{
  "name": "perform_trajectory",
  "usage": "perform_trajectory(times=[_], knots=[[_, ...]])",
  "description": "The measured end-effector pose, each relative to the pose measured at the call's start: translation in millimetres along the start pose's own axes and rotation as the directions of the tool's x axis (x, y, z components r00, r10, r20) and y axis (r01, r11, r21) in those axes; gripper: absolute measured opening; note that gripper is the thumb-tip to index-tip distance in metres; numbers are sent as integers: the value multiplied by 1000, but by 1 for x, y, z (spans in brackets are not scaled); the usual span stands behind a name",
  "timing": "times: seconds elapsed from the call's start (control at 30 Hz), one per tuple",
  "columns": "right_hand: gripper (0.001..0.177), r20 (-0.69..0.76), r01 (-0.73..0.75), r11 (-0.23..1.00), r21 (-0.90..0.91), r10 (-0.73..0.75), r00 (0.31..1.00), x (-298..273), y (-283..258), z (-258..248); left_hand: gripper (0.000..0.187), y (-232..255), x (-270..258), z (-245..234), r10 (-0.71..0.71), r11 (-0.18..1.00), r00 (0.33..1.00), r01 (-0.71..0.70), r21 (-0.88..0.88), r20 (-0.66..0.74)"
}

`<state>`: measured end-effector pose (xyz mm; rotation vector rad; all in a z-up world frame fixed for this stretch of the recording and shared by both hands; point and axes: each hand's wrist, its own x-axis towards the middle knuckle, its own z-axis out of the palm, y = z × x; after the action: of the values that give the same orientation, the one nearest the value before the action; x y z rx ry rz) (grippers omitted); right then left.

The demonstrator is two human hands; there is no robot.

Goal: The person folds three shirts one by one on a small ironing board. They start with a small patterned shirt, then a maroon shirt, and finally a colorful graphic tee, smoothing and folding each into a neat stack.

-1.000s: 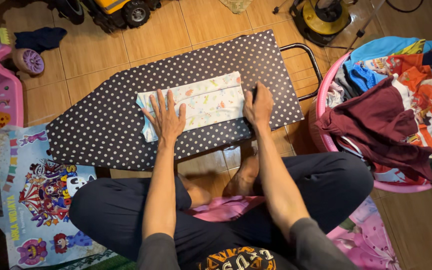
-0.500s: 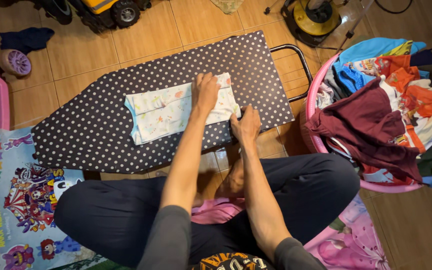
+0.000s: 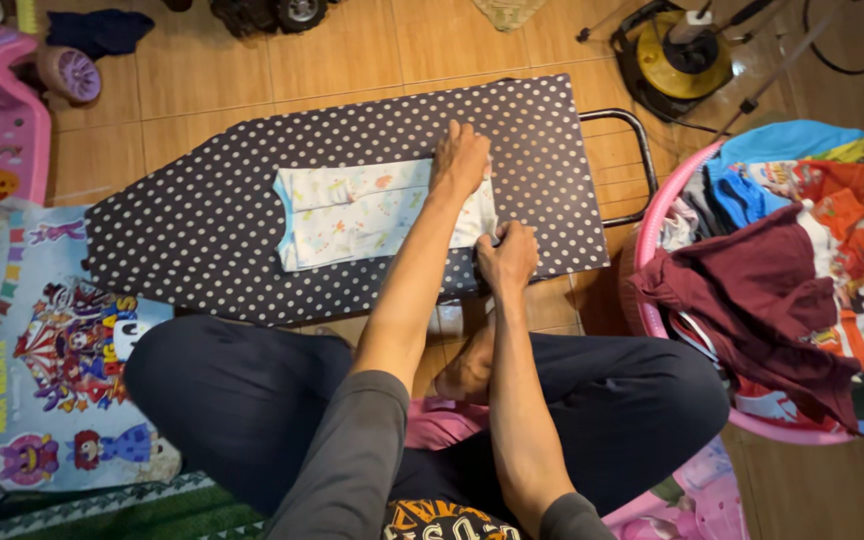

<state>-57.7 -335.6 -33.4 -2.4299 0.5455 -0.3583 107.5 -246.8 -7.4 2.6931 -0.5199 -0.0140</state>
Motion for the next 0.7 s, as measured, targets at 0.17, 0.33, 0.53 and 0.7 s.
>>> perform_trajectory(times=[0.17, 0.33, 0.53, 0.7], knots=[[22, 19, -4, 965, 262, -1, 1000, -1, -3, 1, 24, -11, 1, -3, -20, 989, 1000, 22, -144, 10], [19, -47, 81, 858, 507, -67, 997, -8, -36, -4, 17, -49, 14, -15, 137, 889, 972, -205, -410, -189], [27, -54, 267, 771, 578, -290, 955, -41, -105, 0, 27, -121, -1, -67, -136, 840, 977, 201, -504, 163], [26, 32, 345, 742, 575, -442, 897, -76, -163, 25, 22, -199, -43, -99, -21, 850, 999, 4, -527, -27]])
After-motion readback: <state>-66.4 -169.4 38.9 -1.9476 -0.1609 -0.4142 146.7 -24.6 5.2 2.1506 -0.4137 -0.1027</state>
